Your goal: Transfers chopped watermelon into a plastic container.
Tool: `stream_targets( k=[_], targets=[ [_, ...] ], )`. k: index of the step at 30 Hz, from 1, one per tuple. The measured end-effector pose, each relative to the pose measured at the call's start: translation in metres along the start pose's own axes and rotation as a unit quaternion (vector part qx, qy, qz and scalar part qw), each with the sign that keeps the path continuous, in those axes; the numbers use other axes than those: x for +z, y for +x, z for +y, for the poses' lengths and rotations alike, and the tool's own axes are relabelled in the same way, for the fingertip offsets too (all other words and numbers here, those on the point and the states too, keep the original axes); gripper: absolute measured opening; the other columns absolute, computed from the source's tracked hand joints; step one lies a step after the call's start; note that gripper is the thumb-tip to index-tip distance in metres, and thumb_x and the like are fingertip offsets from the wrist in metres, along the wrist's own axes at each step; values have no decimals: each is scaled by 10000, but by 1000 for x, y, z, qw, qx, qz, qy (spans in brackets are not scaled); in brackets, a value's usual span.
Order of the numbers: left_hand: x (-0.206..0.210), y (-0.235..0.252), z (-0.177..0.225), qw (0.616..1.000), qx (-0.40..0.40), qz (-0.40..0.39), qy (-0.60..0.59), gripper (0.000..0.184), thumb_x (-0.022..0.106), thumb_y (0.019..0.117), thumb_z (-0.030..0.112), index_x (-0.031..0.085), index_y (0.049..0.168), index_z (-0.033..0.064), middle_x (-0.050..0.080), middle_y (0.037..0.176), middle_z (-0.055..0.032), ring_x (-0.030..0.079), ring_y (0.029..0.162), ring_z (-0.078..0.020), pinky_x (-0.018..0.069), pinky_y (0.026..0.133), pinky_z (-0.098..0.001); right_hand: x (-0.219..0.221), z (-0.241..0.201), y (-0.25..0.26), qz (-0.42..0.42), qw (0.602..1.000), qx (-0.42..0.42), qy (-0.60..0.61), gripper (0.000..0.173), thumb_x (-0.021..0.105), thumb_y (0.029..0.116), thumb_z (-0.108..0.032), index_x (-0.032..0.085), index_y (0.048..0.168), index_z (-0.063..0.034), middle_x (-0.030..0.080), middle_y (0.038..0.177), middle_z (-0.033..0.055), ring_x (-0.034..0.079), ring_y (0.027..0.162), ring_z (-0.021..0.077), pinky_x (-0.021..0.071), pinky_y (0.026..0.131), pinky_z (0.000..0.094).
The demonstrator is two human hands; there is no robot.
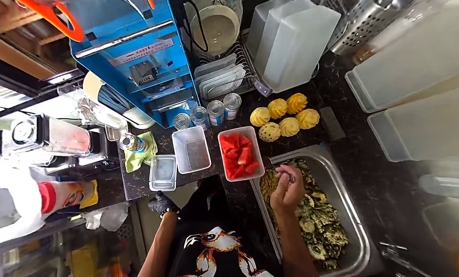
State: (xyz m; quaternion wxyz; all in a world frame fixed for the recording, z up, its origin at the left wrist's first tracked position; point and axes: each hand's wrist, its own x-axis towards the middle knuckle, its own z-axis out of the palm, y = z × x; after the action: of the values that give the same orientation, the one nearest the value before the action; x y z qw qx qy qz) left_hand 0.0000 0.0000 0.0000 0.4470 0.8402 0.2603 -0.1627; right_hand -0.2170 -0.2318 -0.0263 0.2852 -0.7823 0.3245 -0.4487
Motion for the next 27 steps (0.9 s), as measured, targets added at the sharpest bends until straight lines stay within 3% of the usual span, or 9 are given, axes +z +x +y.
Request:
stream_targets(
  k=[2,4,8,10,15,20,22,24,27],
  targets=[
    [41,22,-55,978,199,68,-10,771,745,891,135,333,1479,-148,377,1452,-425,421,1349,-507,380,1140,-516,0,5,-5,5,1000,6,1,368,351,1102,-201,620,1150,45,679,1029,129,651,934,128,558,843,270],
    [60,8,-39,958,281,18,48,1044,855,779,297,260,1541,-94,354,1492,-399,436,1327,-499,394,1105,-559,1,9,-9,7,1000,17,3,380,345,1106,-203,617,1160,57,677,1037,125,650,934,124,559,842,269],
    [90,-27,42,935,244,-32,255,1551,926,495,645,77,1626,9,122,1662,-308,212,1511,-490,238,1193,-626,-2,12,-11,7,999,44,12,404,336,1105,-209,608,1180,81,675,1042,122,647,910,104,560,823,248],
    [87,-45,80,902,205,-84,371,1481,907,597,645,33,1634,52,111,1662,-308,217,1511,-487,246,1183,-621,-4,11,-10,8,998,54,25,405,334,1111,-209,597,1187,89,667,1045,118,645,893,90,560,810,232],
    [54,-24,92,819,306,-180,450,1301,930,667,455,140,1645,123,260,1621,-295,316,1458,-497,286,1156,-647,-6,11,-7,13,996,75,52,395,329,1119,-203,583,1198,89,658,1051,92,638,881,50,556,806,202],
    [39,85,43,655,607,-221,392,1415,976,415,460,283,1617,181,324,1638,-191,372,1436,-478,346,1074,-696,-5,21,-11,10,992,102,69,374,327,1111,-168,586,1209,83,675,1032,88,648,853,66,567,774,218],
    [25,79,48,647,593,-223,425,1405,1017,459,335,254,1633,225,210,1689,-172,257,1495,-498,268,1128,-717,-3,21,-10,-5,995,86,58,383,333,1109,-175,598,1199,86,681,1008,88,644,836,62,562,762,215],
    [20,57,39,659,602,-185,411,1258,964,569,396,291,1620,246,197,1681,-209,229,1506,-497,254,1148,-710,-2,17,-9,-39,997,61,23,407,354,1105,-216,630,1182,72,691,988,92,649,845,72,565,768,230],
    [50,-15,-12,773,569,-238,148,887,859,758,323,462,1463,-39,520,1449,-272,532,1338,-354,461,1104,-494,1,10,-4,-132,987,78,-52,404,395,1066,-221,706,1182,9,731,1026,110,694,960,173,582,880,361]
  ],
)
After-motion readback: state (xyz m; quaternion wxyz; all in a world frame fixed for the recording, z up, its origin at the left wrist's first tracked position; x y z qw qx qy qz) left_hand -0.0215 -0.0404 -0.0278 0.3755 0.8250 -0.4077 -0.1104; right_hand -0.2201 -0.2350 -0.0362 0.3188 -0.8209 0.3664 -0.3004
